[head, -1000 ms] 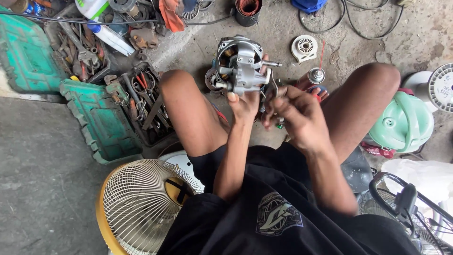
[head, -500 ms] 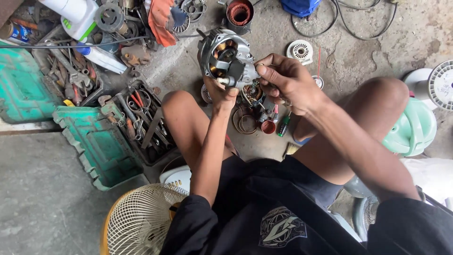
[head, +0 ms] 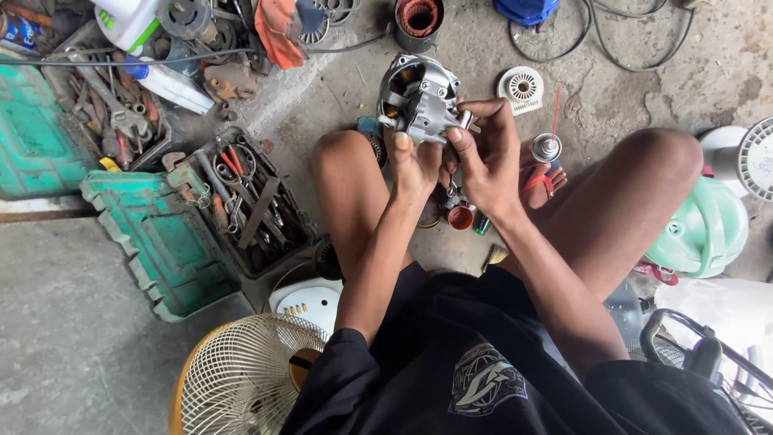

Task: Disassembling an electric motor and applying lubricant to its internal components to ensure smooth operation.

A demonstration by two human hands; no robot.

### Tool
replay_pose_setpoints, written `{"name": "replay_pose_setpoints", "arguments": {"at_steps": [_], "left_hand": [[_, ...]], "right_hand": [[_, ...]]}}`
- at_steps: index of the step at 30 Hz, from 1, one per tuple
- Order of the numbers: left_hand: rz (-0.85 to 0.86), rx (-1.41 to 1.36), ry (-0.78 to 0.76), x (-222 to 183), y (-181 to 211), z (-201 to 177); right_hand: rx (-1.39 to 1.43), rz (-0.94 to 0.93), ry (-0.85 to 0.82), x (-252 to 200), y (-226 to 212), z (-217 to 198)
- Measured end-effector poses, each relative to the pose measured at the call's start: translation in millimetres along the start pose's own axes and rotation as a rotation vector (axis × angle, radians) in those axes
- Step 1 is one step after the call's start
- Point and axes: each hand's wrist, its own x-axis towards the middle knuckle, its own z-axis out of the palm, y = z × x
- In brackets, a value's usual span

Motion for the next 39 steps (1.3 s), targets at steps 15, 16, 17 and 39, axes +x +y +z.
{"name": "replay_pose_setpoints", "arguments": {"at_steps": [15, 16, 17, 39], "left_hand": [[0.296, 0.658, -0.149, -24.0, 16.4, -73.2], [0.302, 0.658, -0.148, -22.9, 19.1, -71.4], [0.301, 0.657, -0.147, -26.5, 19.2, -67.5], [0.362, 0.660, -0.171, -49.3, 33.2, 18.7]], "right_hand": [[0.421, 0.858, -0.182, -6.5, -65.5, -53.2], [0.378, 0.899, -0.228, -6.3, -76.8, -54.9], [0.377, 0.900, -0.227, -11.1, -73.4, -64.8], [-0.188, 0.371, -0.129, -73.2, -131.7, -47.3]]}}
